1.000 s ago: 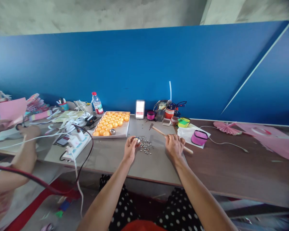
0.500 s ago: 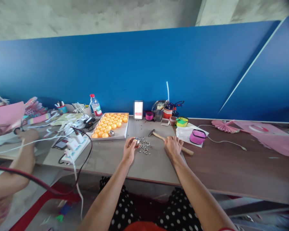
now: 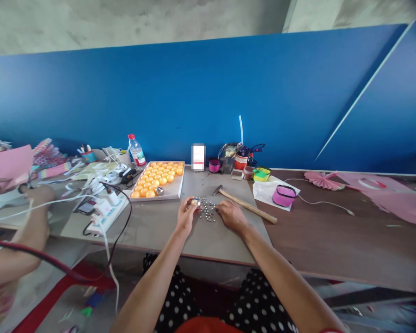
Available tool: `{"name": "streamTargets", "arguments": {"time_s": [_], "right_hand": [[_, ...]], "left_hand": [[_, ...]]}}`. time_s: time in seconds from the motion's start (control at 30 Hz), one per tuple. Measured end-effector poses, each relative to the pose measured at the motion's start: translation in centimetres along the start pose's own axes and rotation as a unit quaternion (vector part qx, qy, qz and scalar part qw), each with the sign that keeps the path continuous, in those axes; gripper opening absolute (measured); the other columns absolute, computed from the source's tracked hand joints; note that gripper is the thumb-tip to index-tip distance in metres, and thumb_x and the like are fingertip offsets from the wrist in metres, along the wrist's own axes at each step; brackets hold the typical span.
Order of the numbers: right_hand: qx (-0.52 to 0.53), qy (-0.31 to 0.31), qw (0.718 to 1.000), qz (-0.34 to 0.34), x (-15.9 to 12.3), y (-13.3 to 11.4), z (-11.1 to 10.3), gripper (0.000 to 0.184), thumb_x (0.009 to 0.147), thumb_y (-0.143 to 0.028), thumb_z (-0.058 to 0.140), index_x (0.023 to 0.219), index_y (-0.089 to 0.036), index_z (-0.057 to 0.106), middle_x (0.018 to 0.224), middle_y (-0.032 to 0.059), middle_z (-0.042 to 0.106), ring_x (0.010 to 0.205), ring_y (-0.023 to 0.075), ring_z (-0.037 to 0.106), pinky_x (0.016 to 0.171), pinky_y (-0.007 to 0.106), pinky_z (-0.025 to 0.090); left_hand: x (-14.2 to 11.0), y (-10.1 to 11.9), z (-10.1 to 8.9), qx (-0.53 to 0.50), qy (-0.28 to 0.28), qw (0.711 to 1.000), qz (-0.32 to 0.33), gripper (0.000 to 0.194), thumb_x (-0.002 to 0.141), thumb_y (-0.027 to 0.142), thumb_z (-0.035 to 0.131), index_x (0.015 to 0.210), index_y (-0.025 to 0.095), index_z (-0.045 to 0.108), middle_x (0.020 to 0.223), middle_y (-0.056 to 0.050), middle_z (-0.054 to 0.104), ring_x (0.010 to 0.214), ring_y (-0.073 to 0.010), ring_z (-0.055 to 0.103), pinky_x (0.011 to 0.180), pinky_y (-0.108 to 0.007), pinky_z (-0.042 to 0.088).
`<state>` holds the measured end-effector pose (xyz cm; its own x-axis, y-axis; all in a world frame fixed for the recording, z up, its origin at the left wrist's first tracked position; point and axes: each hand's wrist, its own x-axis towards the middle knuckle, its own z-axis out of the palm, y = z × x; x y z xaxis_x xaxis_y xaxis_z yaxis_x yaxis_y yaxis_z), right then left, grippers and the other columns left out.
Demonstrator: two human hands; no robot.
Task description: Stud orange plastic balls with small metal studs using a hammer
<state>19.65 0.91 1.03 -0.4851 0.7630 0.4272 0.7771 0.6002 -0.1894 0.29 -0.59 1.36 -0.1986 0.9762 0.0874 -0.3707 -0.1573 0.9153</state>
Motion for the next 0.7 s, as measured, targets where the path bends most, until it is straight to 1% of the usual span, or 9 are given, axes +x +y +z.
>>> {"name": "streamTargets", "arguments": {"time_s": [0.1,0.23,0.3,0.47,0.6,0.7], "right_hand": [[0.004,-0.005,1.000,0.007,0.1,0.2,0.2,0.020,0.085,-0.019,0.046,0.093,-0.024,0.063,0.083,0.0035,0.057,0.083,0.0156,0.051,0.078,0.027,0.037],[0.007,-0.001,1.000,0.008,0.2,0.2,0.3,0.019,0.086,-0.021,0.044,0.083,-0.022,0.063,0.080,0.0038,0.057,0.081,0.0153,0.052,0.078,0.026,0.037],[0.008,0.021,1.000,0.019,0.1,0.2,0.3,0.020,0.086,-0.020,0.042,0.081,-0.020,0.061,0.080,0.0043,0.058,0.081,0.0154,0.052,0.077,0.026,0.037],[0.056,0.105,0.990,0.077,-0.5,0.6,0.4,0.021,0.086,-0.018,0.036,0.089,-0.018,0.057,0.079,0.0046,0.061,0.077,0.0158,0.055,0.071,0.026,0.039],[0.119,0.150,0.978,0.086,-0.5,1.6,0.9,0.024,0.083,-0.017,0.037,0.095,-0.020,0.059,0.088,0.0062,0.064,0.085,0.0175,0.057,0.076,0.029,0.042],[0.175,0.163,0.967,0.088,0.0,2.0,1.2,0.025,0.081,-0.017,0.038,0.091,-0.020,0.061,0.090,0.0072,0.065,0.087,0.0181,0.058,0.078,0.032,0.044]], "left_hand": [[0.0,0.0,0.0,0.009,-0.002,1.000,0.002,0.032,0.065,0.031,0.067,0.093,0.019,0.058,0.085,0.000,0.057,0.067,-0.0119,0.061,0.069,-0.029,0.049],[-0.1,0.1,0.0,0.005,-0.002,1.000,0.001,0.033,0.064,0.031,0.068,0.092,0.019,0.058,0.084,0.001,0.057,0.066,-0.0118,0.061,0.069,-0.030,0.049],[-0.2,0.2,0.1,0.005,-0.001,1.000,0.002,0.034,0.063,0.032,0.068,0.093,0.019,0.057,0.083,0.000,0.058,0.066,-0.0119,0.061,0.069,-0.030,0.049],[-0.3,0.4,0.3,0.008,0.001,1.000,-0.001,0.037,0.062,0.030,0.069,0.094,0.019,0.056,0.087,-0.001,0.058,0.071,-0.0123,0.061,0.071,-0.029,0.048],[-0.3,0.3,0.2,0.022,0.001,1.000,0.003,0.038,0.060,0.028,0.070,0.095,0.019,0.057,0.090,-0.002,0.059,0.071,-0.0114,0.060,0.070,-0.027,0.047],[-0.2,0.1,0.1,0.033,0.002,0.999,0.008,0.038,0.060,0.027,0.070,0.094,0.019,0.057,0.092,-0.002,0.060,0.070,-0.0108,0.059,0.070,-0.026,0.047]]}}
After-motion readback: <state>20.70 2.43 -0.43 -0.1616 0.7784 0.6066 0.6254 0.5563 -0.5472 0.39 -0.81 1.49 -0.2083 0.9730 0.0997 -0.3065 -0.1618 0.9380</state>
